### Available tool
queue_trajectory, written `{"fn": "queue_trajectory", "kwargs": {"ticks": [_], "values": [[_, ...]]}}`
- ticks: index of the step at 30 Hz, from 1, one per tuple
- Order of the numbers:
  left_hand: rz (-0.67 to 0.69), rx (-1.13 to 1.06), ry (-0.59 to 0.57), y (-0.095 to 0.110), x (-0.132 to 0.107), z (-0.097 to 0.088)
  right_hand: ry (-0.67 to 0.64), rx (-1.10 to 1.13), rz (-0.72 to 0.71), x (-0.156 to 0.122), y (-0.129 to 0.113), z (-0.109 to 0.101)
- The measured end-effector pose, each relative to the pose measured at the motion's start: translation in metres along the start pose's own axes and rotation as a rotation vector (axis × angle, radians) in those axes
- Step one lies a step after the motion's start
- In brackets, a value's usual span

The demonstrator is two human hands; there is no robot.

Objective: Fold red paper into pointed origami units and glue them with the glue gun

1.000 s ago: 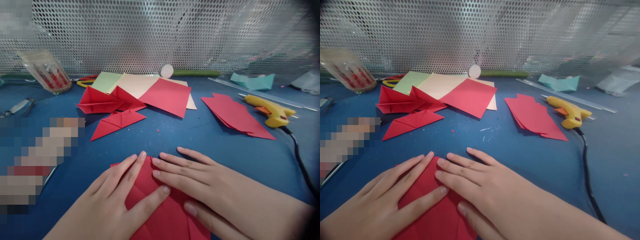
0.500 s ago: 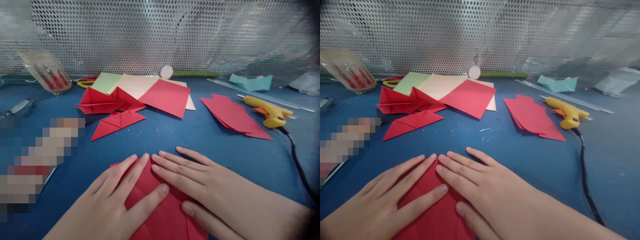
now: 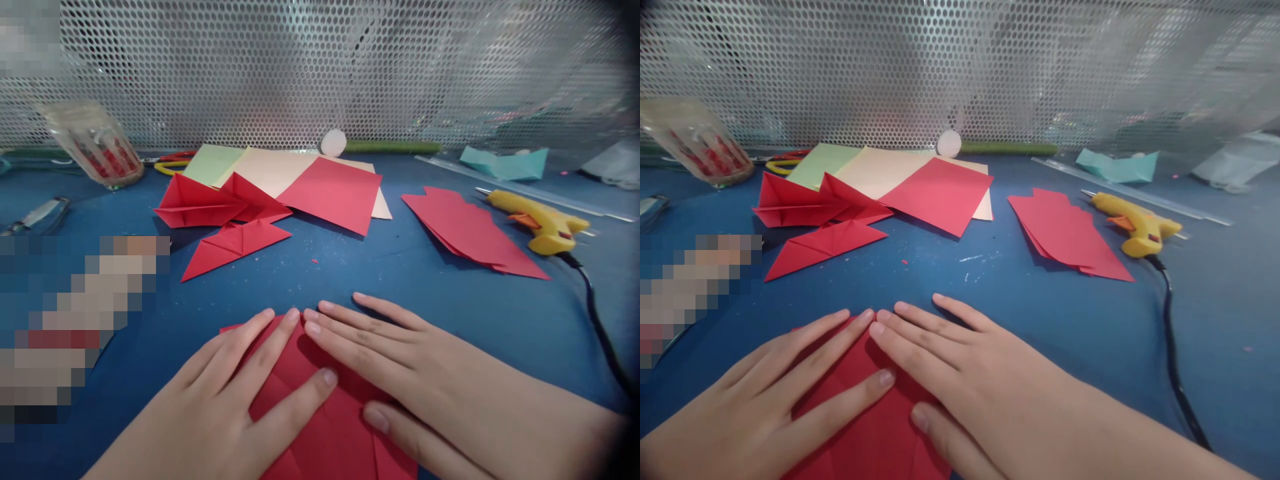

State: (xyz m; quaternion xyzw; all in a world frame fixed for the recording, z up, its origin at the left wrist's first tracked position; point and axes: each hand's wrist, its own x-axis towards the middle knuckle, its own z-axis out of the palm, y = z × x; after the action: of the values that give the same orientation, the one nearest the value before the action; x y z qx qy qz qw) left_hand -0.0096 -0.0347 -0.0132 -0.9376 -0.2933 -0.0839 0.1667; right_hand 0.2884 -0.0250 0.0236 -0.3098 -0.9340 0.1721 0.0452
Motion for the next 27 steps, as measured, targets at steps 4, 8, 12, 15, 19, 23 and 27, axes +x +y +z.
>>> {"fn": "queue_trajectory", "kwargs": {"ticks": [4,8,12,15,19,23,27], "values": [[0.009,0.039,0.013,0.0008,0.0006,-0.0020,-0.024,0.059,0.001,0.0017,0.0014,-0.0030],[0.039,0.071,0.016,-0.0001,0.0016,-0.0044,-0.012,0.103,0.003,0.0017,0.0012,-0.0045],[0.036,0.065,0.024,-0.0005,0.0024,-0.0046,-0.009,0.109,0.000,0.0012,0.0008,-0.0050],[0.033,0.069,0.024,-0.0001,0.0022,-0.0043,-0.021,0.117,-0.001,0.0022,0.0012,-0.0059],[0.035,0.057,-0.015,0.0004,0.0000,-0.0024,-0.025,0.104,-0.002,0.0026,0.0012,-0.0062],[0.042,0.017,-0.044,-0.0012,-0.0013,0.0006,-0.018,0.103,0.004,0.0005,0.0010,-0.0055],[0.071,0.035,-0.046,-0.0048,-0.0002,0.0002,-0.020,0.132,0.022,0.0002,0.0010,-0.0072]]}}
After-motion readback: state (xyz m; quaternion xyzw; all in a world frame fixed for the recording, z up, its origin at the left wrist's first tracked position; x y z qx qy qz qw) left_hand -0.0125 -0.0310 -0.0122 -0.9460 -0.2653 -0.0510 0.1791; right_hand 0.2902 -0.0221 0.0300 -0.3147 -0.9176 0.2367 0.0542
